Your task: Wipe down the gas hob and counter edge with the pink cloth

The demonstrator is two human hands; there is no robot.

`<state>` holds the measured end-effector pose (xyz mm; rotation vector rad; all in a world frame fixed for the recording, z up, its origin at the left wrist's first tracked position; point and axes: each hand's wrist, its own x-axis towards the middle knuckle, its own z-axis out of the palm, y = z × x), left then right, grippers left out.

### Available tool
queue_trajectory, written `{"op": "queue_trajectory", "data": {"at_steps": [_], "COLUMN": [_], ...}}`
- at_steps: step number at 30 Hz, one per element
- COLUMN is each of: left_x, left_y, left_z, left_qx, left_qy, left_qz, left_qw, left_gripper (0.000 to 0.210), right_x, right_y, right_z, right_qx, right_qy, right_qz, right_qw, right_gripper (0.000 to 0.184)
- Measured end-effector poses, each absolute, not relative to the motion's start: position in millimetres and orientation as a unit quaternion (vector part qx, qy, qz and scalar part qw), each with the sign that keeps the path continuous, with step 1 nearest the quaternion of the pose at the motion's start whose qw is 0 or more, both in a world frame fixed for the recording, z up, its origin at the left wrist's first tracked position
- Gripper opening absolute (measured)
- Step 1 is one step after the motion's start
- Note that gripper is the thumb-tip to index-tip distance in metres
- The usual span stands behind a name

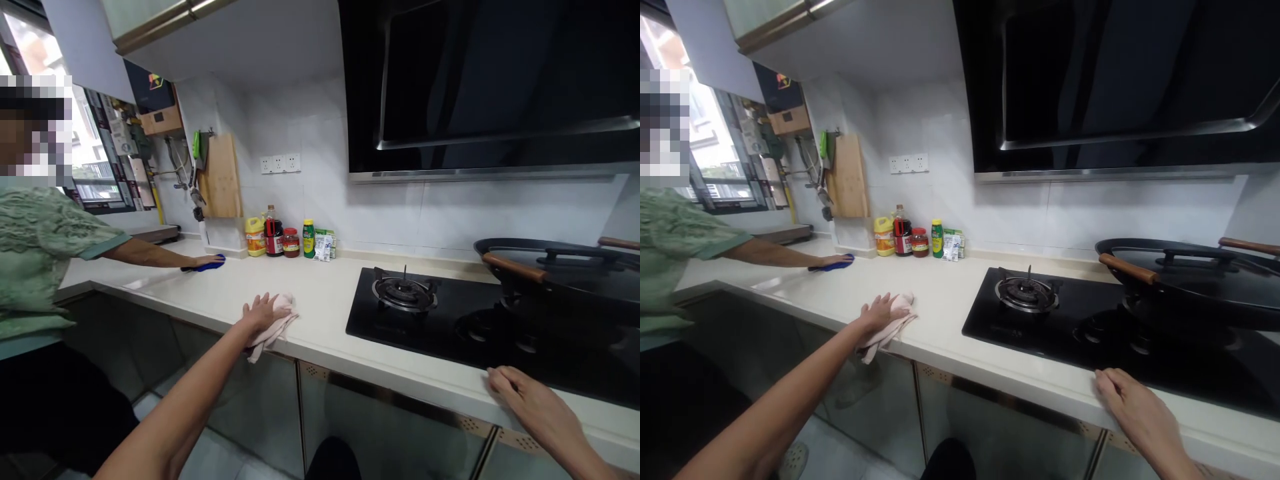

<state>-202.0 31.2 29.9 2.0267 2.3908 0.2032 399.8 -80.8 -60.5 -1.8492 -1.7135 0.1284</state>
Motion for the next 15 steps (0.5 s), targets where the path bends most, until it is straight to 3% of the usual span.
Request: {"op": "queue_trajectory", "data": {"at_steps": [5,10,15], "left_x": [-163,-93,-44], "left_y": [54,56,28], "left_z": [35,33,26], "left_qx": [0.62,0.705,0.8], "left_qy": [0.781,0.705,0.589], "left_qz": [0.076,0.055,0.052], "left_qw": [0.002,0.047,0.102], "left_gripper": [0.085,0.073,0.082], "right_x": [350,294,296], "right_y": [-59,-50,-52], "right_z": [-44,-44,-54], "right_qx": [-0.617,-0.615,-0.583], "right_qy": [-0.707,-0.727,-0.759], "right_qz": [0.094,-0.003,0.049], "right_qw": [0.333,0.307,0.285], "right_gripper": [0.052,0.048,0.047]}}
